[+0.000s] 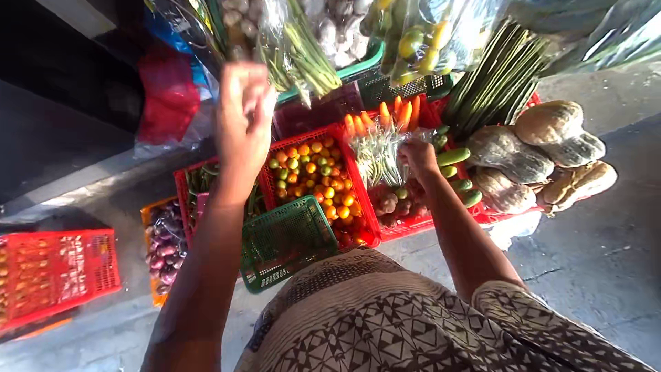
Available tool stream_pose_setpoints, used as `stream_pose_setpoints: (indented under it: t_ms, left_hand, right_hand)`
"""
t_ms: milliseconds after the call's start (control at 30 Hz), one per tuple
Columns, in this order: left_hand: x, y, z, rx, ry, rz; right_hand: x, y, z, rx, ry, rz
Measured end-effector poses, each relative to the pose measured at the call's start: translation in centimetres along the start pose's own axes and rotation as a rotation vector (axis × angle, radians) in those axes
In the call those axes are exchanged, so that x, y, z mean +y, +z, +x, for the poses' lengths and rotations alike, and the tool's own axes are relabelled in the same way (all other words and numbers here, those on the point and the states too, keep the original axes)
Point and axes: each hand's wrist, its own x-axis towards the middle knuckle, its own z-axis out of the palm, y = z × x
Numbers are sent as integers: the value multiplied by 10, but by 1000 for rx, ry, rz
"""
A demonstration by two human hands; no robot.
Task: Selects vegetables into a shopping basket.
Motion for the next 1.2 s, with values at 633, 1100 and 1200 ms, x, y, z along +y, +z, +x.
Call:
stream_pose_setpoints:
  t_ms: [633,1100,1200]
  left_hand:
    - [-73,-10,-354,131,-1226,379]
    - [-15,10,-395,909,-1202,-73]
    - [-18,25,-396,894,-1219,-109]
  right_hand:
    - [50,63,-101,-170,-199,-441]
    - [30,33,-15,320,253,-419]
    - [1,20,-28,35,447,-451]
